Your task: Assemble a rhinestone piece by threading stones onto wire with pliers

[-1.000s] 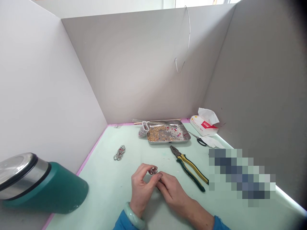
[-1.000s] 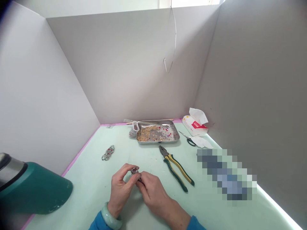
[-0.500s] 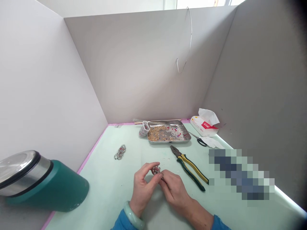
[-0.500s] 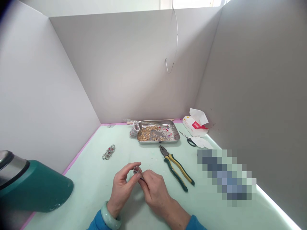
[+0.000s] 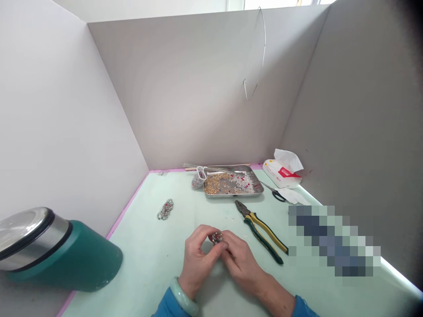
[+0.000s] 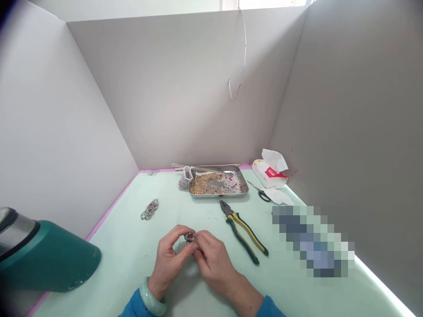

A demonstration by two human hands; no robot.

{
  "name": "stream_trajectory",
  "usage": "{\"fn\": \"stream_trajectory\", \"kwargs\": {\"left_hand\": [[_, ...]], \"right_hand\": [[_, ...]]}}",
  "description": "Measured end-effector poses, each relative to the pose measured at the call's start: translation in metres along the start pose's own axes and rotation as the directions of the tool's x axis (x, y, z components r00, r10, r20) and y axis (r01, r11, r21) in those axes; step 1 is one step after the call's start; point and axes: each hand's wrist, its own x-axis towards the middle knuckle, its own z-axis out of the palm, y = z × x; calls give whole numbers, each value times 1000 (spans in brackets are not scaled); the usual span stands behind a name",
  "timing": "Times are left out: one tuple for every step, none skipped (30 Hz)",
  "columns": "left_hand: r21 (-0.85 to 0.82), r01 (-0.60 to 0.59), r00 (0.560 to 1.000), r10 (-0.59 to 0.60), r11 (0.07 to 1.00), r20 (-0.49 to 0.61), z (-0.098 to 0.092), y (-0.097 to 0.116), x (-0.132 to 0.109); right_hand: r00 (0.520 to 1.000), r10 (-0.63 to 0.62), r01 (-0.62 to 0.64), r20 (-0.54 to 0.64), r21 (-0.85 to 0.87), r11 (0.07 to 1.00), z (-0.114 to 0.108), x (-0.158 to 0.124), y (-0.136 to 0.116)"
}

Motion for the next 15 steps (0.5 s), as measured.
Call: {"fn": "stream_trajectory", "kwargs": {"left_hand": [[-5,-4,1000,4,1000,4,0,0,0],[-7,-8,1000,8,1000,6,0,0,1],[-7,-12,1000,12,1000,6,0,0,1],[-5,-13,1000,13,1000,4,0,0,1],[-1,-11,1000,11,1000,1,0,0,1],[5,-6,1000,6,1000,2,0,0,1],[11,1,1000,-1,1000,5,0,0,1],[16,7,1000,-7,1000,8,0,0,1],[18,12,1000,-12,1000,15,-1,0,1],[15,12,1000,-12,1000,23,-1,0,1],[7,7,999,-7,1000,32,-1,0,1],[-3,0,999,0,1000,39,-1,-1,1],[-12,-5,999,6,1000,42,-1,-1,1],[-19,-6,999,7,1000,42,-1,-1,1],[-23,-4,999,5,1000,38,-1,-1,1]], "right_hand": [[1000,6,-7,13,20,1000,-1,0,0],[1000,13,-14,28,37,999,-1,0,0],[999,19,-21,46,52,998,-1,0,1],[998,23,-27,64,64,998,-1,0,2],[996,27,-33,80,73,997,-1,0,2],[995,32,-39,91,80,996,0,-1,3],[995,37,-45,96,83,996,0,-1,3],[995,41,-48,96,81,996,1,-1,4],[995,42,-49,93,75,996,1,-1,4],[995,41,-47,88,65,997,0,-1,4],[996,36,-40,82,54,998,0,-1,4],[996,32,-36,81,45,998,0,-1,4],[996,30,-33,81,36,999,-1,-1,4],[996,28,-30,82,25,999,-1,-2,4],[997,25,-26,79,9,1000,-1,-2,4]]}}
